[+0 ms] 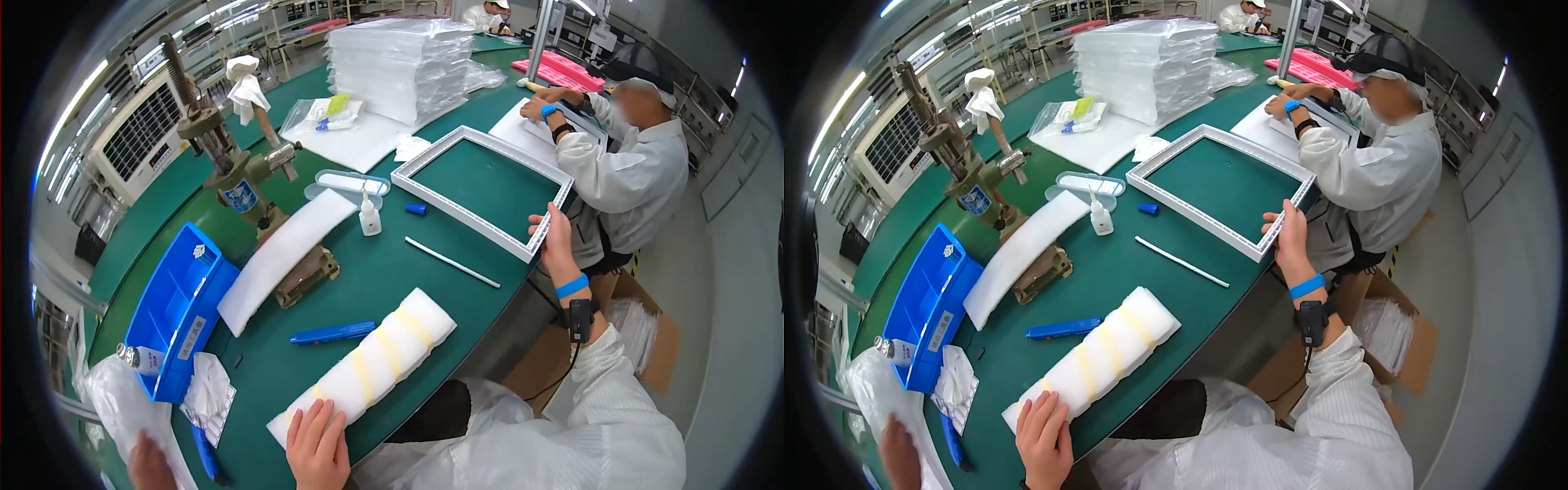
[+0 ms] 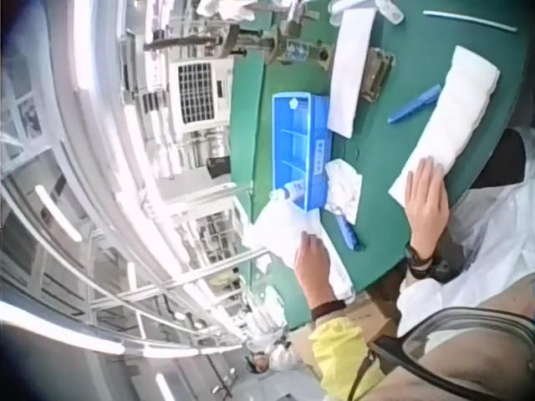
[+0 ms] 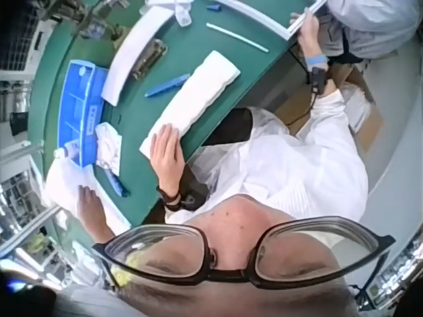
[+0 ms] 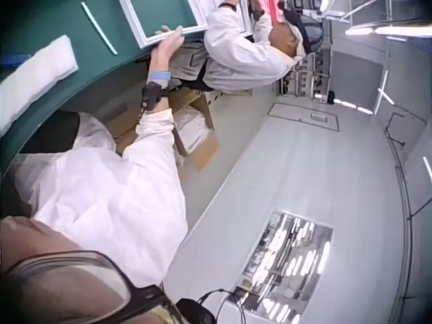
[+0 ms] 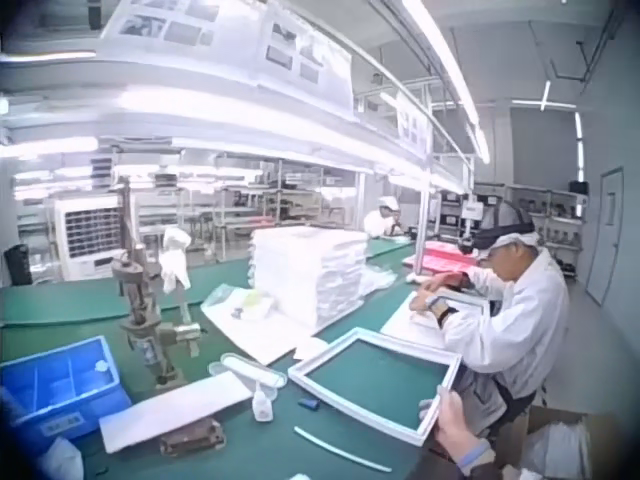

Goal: Applying glue and assembling plastic frames in a factory setting.

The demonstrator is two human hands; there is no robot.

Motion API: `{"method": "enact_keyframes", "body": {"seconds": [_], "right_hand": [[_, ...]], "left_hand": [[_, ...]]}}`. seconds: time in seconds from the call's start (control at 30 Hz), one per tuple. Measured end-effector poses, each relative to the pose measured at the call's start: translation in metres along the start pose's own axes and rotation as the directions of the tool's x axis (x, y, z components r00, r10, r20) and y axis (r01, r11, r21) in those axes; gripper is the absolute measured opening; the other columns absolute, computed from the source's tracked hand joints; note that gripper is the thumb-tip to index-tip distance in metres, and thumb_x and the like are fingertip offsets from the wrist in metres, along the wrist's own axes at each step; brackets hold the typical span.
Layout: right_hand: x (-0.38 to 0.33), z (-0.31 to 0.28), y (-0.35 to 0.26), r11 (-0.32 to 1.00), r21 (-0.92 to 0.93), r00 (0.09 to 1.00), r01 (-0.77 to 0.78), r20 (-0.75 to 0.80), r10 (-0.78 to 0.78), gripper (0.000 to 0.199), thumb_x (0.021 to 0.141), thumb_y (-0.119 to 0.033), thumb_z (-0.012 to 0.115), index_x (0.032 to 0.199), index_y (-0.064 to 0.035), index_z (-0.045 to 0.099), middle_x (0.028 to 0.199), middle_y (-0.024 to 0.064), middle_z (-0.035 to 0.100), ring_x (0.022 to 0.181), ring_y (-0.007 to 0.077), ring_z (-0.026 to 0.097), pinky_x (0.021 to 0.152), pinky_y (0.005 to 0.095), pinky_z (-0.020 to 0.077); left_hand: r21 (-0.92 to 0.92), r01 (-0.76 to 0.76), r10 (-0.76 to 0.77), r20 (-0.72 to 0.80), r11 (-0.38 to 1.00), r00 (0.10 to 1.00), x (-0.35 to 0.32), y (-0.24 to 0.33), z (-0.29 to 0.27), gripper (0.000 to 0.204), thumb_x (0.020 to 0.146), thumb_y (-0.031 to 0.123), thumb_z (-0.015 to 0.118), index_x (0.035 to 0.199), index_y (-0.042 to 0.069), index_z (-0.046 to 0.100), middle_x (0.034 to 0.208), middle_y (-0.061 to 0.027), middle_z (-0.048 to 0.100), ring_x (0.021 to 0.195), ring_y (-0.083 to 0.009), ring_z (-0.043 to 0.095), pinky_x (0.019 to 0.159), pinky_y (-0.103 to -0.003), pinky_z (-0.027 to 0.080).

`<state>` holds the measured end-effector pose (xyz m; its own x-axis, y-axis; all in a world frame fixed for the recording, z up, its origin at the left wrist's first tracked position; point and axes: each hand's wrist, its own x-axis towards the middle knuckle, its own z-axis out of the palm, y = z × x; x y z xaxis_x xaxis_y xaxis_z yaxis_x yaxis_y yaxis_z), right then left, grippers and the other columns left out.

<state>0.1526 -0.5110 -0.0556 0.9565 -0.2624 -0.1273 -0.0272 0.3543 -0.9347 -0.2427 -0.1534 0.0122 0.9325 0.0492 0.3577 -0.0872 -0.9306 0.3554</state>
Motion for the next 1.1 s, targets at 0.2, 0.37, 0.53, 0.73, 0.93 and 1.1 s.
{"method": "enact_keyframes", "body": {"seconds": [0.2,0.37,0.53,0.73,0.93,1.1], "right_hand": [[0.016,-0.020,-0.020,0.742,-0.663,0.992,0.099,0.128,-0.019,0.036,0.089,-0.038,0.065,0.095,-0.0028,0.061,0.067,0.0040,0.060,0.051,0.0124,0.058,0.041,0.0268,0.0452],[0.016,-0.059,-0.038,-0.060,-0.913,0.823,0.404,0.391,-0.413,0.046,0.091,-0.038,0.058,0.120,-0.0028,0.062,0.076,0.0140,0.066,0.060,0.0223,0.065,0.058,0.0326,0.0508],[-0.105,0.040,-0.039,0.574,-0.577,0.775,0.581,0.607,-0.174,0.029,0.095,-0.013,0.056,0.121,-0.0013,0.063,0.080,0.0033,0.062,0.068,0.0091,0.054,0.061,0.0241,0.0439],[-0.154,0.113,-0.027,0.504,-0.350,0.424,0.789,0.905,-0.036,0.027,0.088,-0.009,0.062,0.114,-0.0014,0.066,0.097,0.0127,0.065,0.083,0.0211,0.062,0.069,0.0289,0.0487],[-0.163,0.130,-0.006,0.505,-0.127,0.063,0.854,0.988,0.142,0.054,0.076,-0.020,0.075,0.124,-0.0036,0.059,0.122,0.0174,0.057,0.112,0.0350,0.055,0.095,0.0415,0.0449],[-0.158,0.122,-0.019,0.473,-0.042,-0.064,0.880,0.976,0.206,0.078,0.058,-0.024,0.083,0.127,0.0003,0.056,0.124,0.0184,0.054,0.114,0.0376,0.051,0.099,0.0437,0.0419]], "left_hand": [[0.042,-0.042,0.044,-0.027,0.998,0.999,0.004,-0.012,-0.003,0.026,0.077,0.003,0.068,0.103,0.004,0.070,0.112,-0.0125,0.068,0.108,-0.0277,0.065,0.098,-0.043,0.048],[0.157,-0.185,0.172,0.096,0.970,0.980,0.083,-0.057,0.005,0.023,0.079,0.006,0.066,0.102,0.009,0.070,0.119,-0.0101,0.065,0.116,-0.0260,0.060,0.100,-0.040,0.046],[0.062,-0.174,0.159,0.197,0.983,0.967,0.114,-0.065,0.046,0.019,0.081,0.015,0.060,0.097,0.011,0.069,0.118,-0.0045,0.062,0.113,-0.0228,0.057,0.096,-0.033,0.048],[0.334,-0.144,0.125,0.078,0.931,0.989,0.107,-0.078,0.028,0.023,0.075,0.011,0.060,0.095,0.016,0.070,0.108,0.0003,0.067,0.102,-0.0215,0.061,0.090,-0.032,0.049],[0.054,0.176,-0.161,-0.204,0.983,0.966,0.001,0.018,0.036,0.035,0.075,-0.001,0.063,0.109,0.008,0.068,0.120,-0.0100,0.063,0.118,-0.0266,0.059,0.102,-0.046,0.044],[0.080,0.113,-0.093,-0.217,0.990,0.972,0.005,0.014,0.039,0.040,0.075,0.002,0.066,0.115,0.005,0.063,0.125,-0.0126,0.059,0.121,-0.0274,0.056,0.104,-0.046,0.043]]}}
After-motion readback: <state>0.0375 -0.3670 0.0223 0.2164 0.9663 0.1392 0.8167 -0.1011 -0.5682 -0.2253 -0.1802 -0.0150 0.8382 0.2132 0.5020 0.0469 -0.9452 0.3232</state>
